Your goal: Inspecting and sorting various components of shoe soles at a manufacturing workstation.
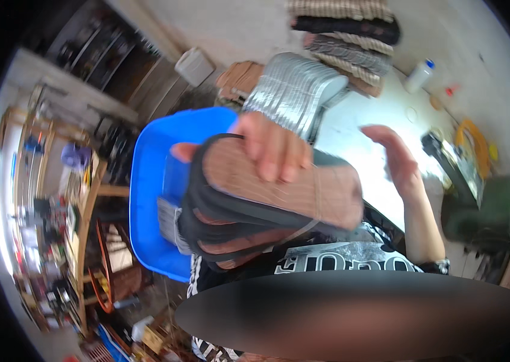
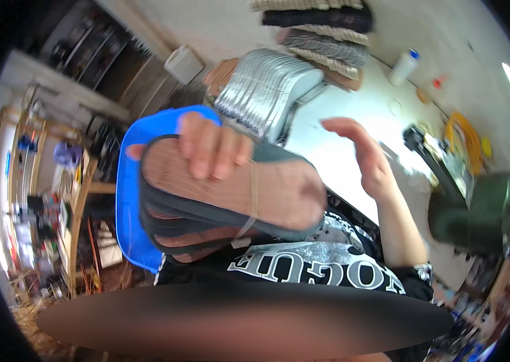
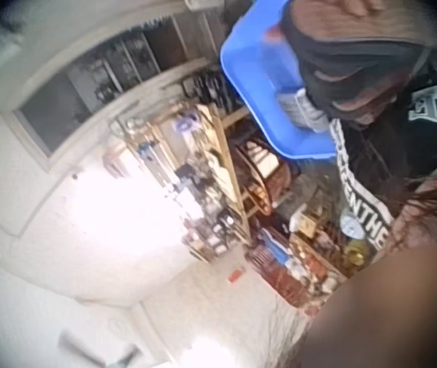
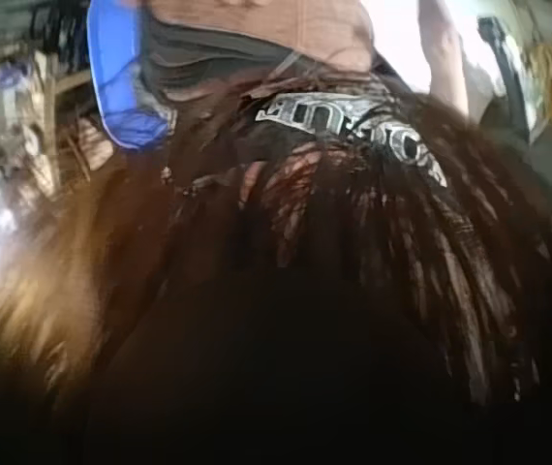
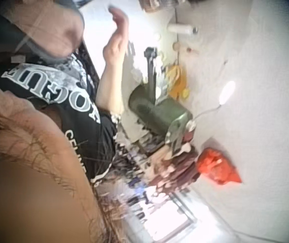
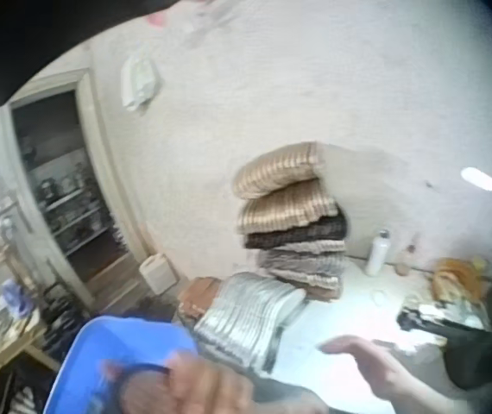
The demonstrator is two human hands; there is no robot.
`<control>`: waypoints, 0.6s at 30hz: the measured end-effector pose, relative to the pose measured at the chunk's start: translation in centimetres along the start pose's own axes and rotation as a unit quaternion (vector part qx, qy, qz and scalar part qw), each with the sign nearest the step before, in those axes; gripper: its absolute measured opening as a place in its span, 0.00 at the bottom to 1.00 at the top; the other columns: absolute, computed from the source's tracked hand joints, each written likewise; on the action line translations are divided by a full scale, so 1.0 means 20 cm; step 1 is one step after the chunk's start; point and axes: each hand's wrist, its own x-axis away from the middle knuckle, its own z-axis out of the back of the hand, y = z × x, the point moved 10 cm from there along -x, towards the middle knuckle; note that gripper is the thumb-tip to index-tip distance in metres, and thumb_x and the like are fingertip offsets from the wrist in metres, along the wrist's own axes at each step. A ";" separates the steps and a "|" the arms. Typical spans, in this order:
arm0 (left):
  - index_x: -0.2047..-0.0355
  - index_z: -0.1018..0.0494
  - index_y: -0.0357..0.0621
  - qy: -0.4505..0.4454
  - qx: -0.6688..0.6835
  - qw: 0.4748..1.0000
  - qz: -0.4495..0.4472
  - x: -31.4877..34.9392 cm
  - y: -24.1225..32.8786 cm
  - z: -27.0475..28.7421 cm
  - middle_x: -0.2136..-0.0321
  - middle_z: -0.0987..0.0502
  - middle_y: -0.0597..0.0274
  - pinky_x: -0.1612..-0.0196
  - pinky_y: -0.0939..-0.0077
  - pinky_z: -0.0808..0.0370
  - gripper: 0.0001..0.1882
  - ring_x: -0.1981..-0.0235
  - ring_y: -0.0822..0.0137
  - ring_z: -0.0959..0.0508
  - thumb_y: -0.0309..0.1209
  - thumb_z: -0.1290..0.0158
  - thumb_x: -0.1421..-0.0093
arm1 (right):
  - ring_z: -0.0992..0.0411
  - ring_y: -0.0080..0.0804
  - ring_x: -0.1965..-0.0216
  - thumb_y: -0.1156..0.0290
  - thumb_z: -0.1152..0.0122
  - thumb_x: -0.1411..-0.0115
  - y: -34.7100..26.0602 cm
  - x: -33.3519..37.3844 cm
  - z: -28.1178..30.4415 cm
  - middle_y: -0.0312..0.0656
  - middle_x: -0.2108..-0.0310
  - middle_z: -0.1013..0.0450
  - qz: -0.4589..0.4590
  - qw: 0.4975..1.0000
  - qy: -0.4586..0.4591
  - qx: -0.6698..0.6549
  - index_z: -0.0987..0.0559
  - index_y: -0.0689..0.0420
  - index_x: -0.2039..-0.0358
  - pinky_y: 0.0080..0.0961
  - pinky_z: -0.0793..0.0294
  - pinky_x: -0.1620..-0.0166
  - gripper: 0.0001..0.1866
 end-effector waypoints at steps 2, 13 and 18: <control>0.62 0.34 0.41 -0.019 0.138 0.989 0.050 -0.17 -0.61 0.01 0.69 0.26 0.55 0.48 0.54 0.35 0.45 0.62 0.54 0.25 0.76 0.59 0.54 | 0.43 0.38 0.38 0.17 0.79 0.54 0.13 0.01 -0.07 0.49 0.42 0.37 -0.070 0.988 -0.113 -0.079 0.34 0.67 0.43 0.37 0.51 0.37 0.63; 0.57 0.29 0.40 0.319 -0.184 0.871 0.324 -0.08 -1.37 0.34 0.62 0.25 0.54 0.48 0.66 0.29 0.21 0.56 0.62 0.26 0.44 0.64 0.31 | 0.39 0.33 0.39 0.32 0.53 0.45 0.80 0.98 0.03 0.43 0.39 0.38 -0.343 0.808 0.093 -0.470 0.37 0.59 0.39 0.32 0.41 0.38 0.47; 0.38 0.43 0.40 0.530 -0.002 0.785 0.321 0.50 -1.33 0.75 0.41 0.36 0.53 0.38 0.62 0.39 0.36 0.43 0.56 0.34 0.56 0.72 0.33 | 0.36 0.35 0.42 0.48 0.42 0.42 0.78 1.03 0.10 0.44 0.41 0.36 -0.233 0.790 0.159 -0.544 0.37 0.56 0.39 0.34 0.36 0.40 0.37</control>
